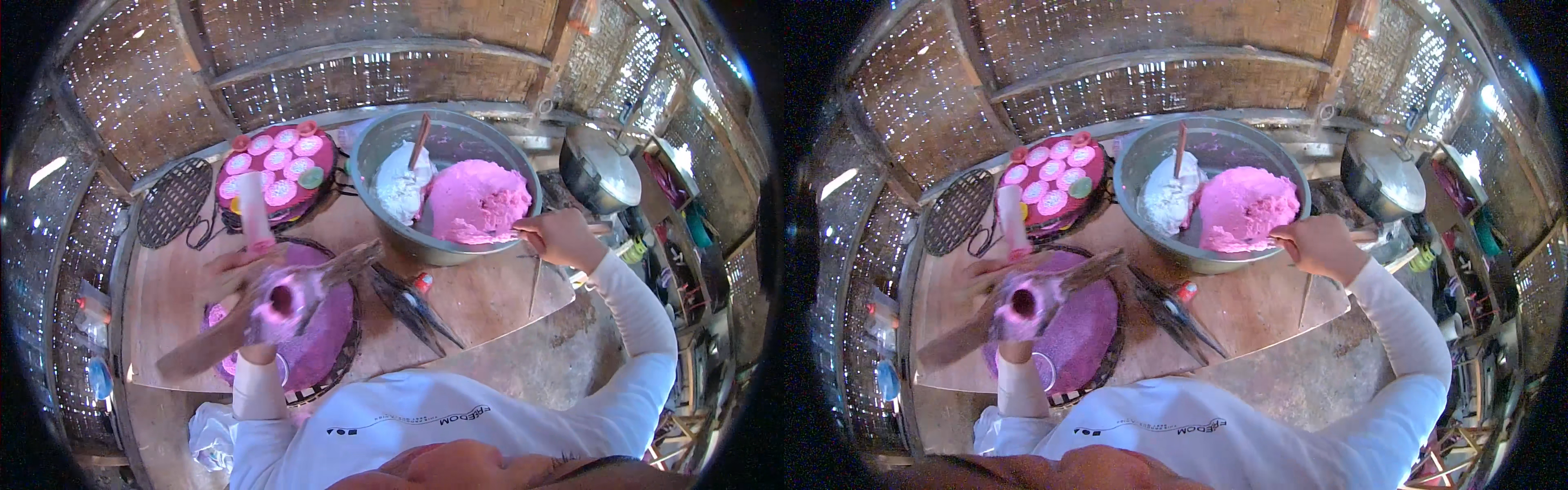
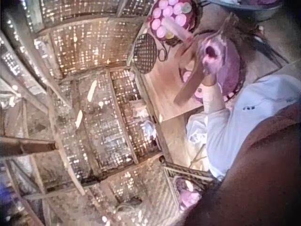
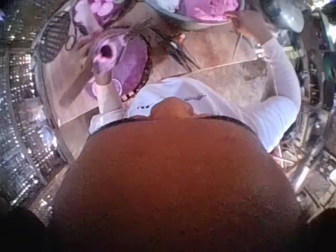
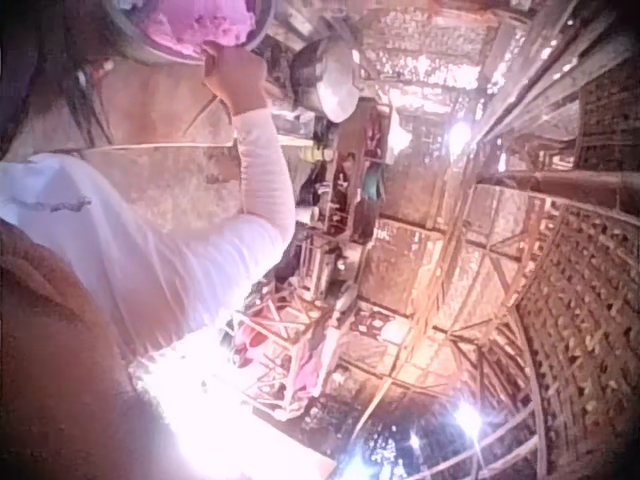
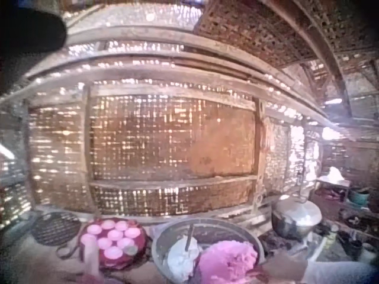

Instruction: The person scoops pink batter from a metal bowl and fills a cylindrical mold. They use a wooden press to flatten the batter into a ring shape on a purple tray. The process is repeated multiple times to create a batch of pink ring-shaped cakes.

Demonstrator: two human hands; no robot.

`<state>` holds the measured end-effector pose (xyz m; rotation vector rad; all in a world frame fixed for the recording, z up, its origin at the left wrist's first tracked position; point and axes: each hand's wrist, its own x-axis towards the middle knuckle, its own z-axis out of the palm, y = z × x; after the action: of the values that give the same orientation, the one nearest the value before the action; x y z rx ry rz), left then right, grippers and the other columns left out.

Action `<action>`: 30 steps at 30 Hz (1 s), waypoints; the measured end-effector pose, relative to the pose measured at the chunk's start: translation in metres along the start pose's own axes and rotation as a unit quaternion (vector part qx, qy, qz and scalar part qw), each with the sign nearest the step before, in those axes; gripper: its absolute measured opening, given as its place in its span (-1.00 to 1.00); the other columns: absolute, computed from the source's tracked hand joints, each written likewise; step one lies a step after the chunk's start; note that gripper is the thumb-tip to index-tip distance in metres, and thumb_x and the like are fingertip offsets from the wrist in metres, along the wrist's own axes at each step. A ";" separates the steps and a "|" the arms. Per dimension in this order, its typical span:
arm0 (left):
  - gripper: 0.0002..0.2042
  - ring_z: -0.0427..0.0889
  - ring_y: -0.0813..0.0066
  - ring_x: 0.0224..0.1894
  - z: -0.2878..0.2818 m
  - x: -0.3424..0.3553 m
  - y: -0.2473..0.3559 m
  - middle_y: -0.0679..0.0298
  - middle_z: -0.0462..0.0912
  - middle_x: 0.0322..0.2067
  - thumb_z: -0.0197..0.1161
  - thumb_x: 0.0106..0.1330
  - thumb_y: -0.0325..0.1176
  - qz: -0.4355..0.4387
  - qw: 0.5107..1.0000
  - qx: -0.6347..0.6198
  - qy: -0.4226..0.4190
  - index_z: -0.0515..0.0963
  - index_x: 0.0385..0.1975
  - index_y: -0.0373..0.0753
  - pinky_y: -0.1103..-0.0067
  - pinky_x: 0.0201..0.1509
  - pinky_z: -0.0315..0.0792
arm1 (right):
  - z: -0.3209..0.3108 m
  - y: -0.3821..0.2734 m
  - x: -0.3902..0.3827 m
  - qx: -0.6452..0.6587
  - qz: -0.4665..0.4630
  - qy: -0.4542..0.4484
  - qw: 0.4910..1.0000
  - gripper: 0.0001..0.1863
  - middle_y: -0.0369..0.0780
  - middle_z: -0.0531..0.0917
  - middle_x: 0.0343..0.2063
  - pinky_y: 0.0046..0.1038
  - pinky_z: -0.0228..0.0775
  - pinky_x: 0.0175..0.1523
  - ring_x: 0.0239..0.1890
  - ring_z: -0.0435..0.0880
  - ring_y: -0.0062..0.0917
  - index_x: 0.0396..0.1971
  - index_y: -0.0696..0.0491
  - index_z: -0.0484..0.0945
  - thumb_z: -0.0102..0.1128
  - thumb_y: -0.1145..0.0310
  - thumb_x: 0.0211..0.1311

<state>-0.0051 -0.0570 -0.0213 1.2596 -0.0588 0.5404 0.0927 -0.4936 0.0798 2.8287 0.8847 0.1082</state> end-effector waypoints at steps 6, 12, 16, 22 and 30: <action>-0.69 0.48 0.34 -0.26 0.044 0.035 0.019 0.11 0.43 -0.24 0.29 0.05 -0.26 0.128 0.901 0.403 -0.099 0.42 -0.26 -0.24 0.44 -0.26 0.38 | -0.066 -0.047 -0.021 0.077 -0.013 0.134 0.988 -0.76 -0.14 0.62 -0.46 -0.26 0.42 -0.36 -0.44 0.60 -0.23 -0.21 -0.08 0.56 0.07 0.33 0.09; -0.58 0.46 0.35 -0.33 0.076 0.032 0.067 0.24 0.45 -0.36 0.40 -0.10 -0.19 0.396 0.636 0.660 -0.052 0.38 -0.33 -0.27 0.40 -0.21 0.35 | -0.105 -0.113 -0.015 0.171 -0.084 0.194 0.962 -0.76 -0.16 0.62 -0.44 -0.31 0.43 -0.35 -0.42 0.60 -0.25 -0.22 -0.06 0.56 0.09 0.35 0.07; -0.53 0.37 0.07 -0.26 0.065 0.022 0.058 0.08 0.40 -0.24 0.33 -0.17 -0.07 0.254 0.861 0.433 -0.079 0.50 -0.22 -0.13 0.25 -0.24 0.29 | -0.114 -0.148 -0.001 0.072 -0.101 0.205 0.971 -0.77 -0.20 0.60 -0.53 -0.34 0.40 -0.46 -0.49 0.60 -0.29 -0.25 -0.07 0.56 0.13 0.32 0.03; -0.70 0.46 0.14 -0.25 0.070 0.010 0.084 0.17 0.47 -0.23 0.28 -0.07 -0.16 0.402 0.689 0.602 -0.037 0.53 -0.31 -0.08 0.28 -0.24 0.38 | -0.092 -0.227 0.017 -0.075 -0.093 0.237 0.964 -0.64 -0.28 0.42 -0.69 -0.40 0.33 -0.61 -0.63 0.53 -0.42 -0.12 -0.10 0.46 0.10 0.30 -0.01; -0.76 0.50 0.05 -0.35 0.038 0.022 0.087 0.08 0.47 -0.32 0.30 -0.04 -0.16 0.313 0.751 0.581 -0.014 0.56 -0.45 -0.16 0.30 -0.41 0.37 | -0.087 -0.221 -0.032 -0.010 -0.075 0.284 0.956 -0.65 -0.29 0.43 -0.66 -0.43 0.27 -0.67 -0.68 0.51 -0.50 -0.15 -0.02 0.46 0.08 0.38 -0.04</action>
<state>-0.0127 -0.0666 0.0749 2.5123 -0.1942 1.2450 -0.0674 -0.3201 0.1228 2.7279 1.1846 0.9395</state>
